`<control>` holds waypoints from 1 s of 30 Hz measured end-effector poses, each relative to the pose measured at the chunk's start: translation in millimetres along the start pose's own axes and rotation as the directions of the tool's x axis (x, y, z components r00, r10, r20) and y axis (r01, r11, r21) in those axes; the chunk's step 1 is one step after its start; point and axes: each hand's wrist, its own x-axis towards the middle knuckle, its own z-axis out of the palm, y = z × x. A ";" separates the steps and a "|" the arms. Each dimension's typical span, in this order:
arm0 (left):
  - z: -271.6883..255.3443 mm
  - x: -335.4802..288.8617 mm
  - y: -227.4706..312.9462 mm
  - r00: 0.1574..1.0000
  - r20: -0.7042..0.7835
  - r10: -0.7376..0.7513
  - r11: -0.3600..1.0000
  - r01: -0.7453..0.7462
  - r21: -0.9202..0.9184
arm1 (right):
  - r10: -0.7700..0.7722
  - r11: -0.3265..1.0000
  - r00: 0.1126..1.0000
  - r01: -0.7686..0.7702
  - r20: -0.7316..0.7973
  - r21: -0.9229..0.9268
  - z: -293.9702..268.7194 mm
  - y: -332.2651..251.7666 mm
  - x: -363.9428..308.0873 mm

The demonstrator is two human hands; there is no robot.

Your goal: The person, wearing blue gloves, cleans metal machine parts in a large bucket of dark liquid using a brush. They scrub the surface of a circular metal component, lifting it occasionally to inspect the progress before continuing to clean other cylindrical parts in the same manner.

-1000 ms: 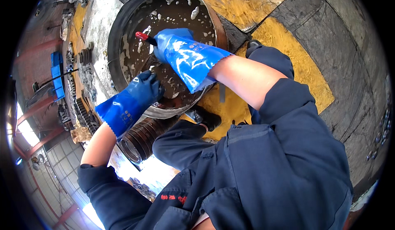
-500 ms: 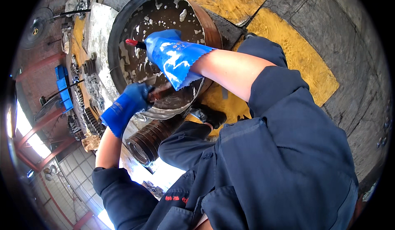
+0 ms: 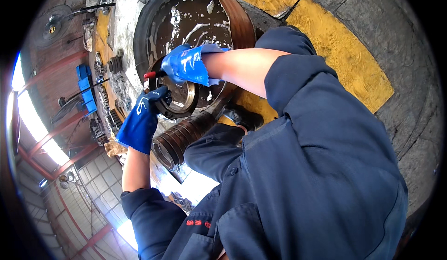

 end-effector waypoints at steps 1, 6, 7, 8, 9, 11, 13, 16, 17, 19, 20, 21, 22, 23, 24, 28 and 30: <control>2.7 -5.1 -2.3 1.000 -0.002 0.024 1.000 -0.024 -0.001 | 0.001 1.000 0.999 -0.003 -0.046 -0.029 5.0 -5.6 -2.6; 37.4 -36.9 -3.6 0.988 0.010 0.153 0.988 -0.153 -0.003 | -0.056 0.994 0.998 0.055 -0.007 -0.089 8.4 -12.3 -5.4; 44.1 -44.0 -2.4 0.984 0.014 0.178 0.984 -0.178 -0.003 | -0.057 0.992 0.998 0.053 -0.033 -0.119 9.5 -10.3 -6.6; 48.4 -55.0 -2.2 0.965 0.022 0.262 0.957 -0.263 0.122 | -0.059 0.988 0.996 0.050 -0.060 -0.148 10.6 -8.3 -7.9; 49.7 -68.6 -1.9 0.938 0.039 0.344 0.907 -0.342 0.247 | -0.108 0.975 0.991 0.092 -0.072 -0.201 9.2 -9.6 -8.8; 56.5 -80.7 -3.3 0.919 0.019 0.394 0.865 -0.378 0.330 | -0.120 0.978 0.992 0.124 0.034 -0.168 4.1 -9.7 -8.2; 66.9 -81.2 -4.5 0.966 -0.119 0.230 0.971 -0.219 0.100 | -0.138 0.974 0.987 0.151 0.086 -0.169 1.9 -9.3 -2.5; 75.2 -85.2 -7.7 0.954 -0.162 0.254 0.965 -0.238 0.110 | -0.133 0.976 0.990 0.138 0.042 -0.170 0.2 -16.1 -8.4; 77.3 -86.4 -9.2 0.942 -0.164 0.293 0.951 -0.269 0.155 | -0.047 0.981 0.995 0.063 0.092 -0.186 -1.7 -21.6 -7.6; 81.4 -90.3 -7.1 0.911 -0.152 0.384 0.899 -0.331 0.287 | -0.025 0.979 0.995 0.044 0.101 -0.197 -6.3 -26.5 -11.2; 84.1 -91.4 -6.7 0.890 -0.138 0.434 0.857 -0.361 0.367 | -0.016 0.979 0.994 0.037 0.107 -0.203 -8.6 -28.4 -12.6; 84.3 -91.6 -7.2 0.864 -0.125 0.487 0.807 -0.391 0.443 | -0.016 0.977 0.994 0.039 0.111 -0.211 -6.2 -28.0 -12.6; 84.1 -92.8 -7.0 0.839 -0.108 0.533 0.753 -0.412 0.512 | -0.023 0.976 0.993 0.047 0.115 -0.213 -4.8 -26.4 -11.8; 84.6 -94.4 -8.4 0.818 -0.095 0.567 0.708 -0.425 0.564 | -0.039 0.976 0.994 0.059 0.097 -0.210 -2.4 -25.9 -11.3; 86.5 -96.7 -7.4 0.801 -0.080 0.594 0.665 -0.432 0.609 | -0.050 0.976 0.995 0.067 0.087 -0.209 1.6 -21.2 -9.8; 95.2 -110.3 -12.0 0.736 0.020 0.676 0.455 -0.440 0.774 | -0.100 0.981 0.994 0.093 -0.032 -0.170 13.0 -12.3 -9.8; 96.7 -113.6 -14.1 0.723 0.040 0.690 0.399 -0.426 0.812 | -0.083 0.982 0.996 0.074 -0.046 -0.171 16.3 -15.4 -8.4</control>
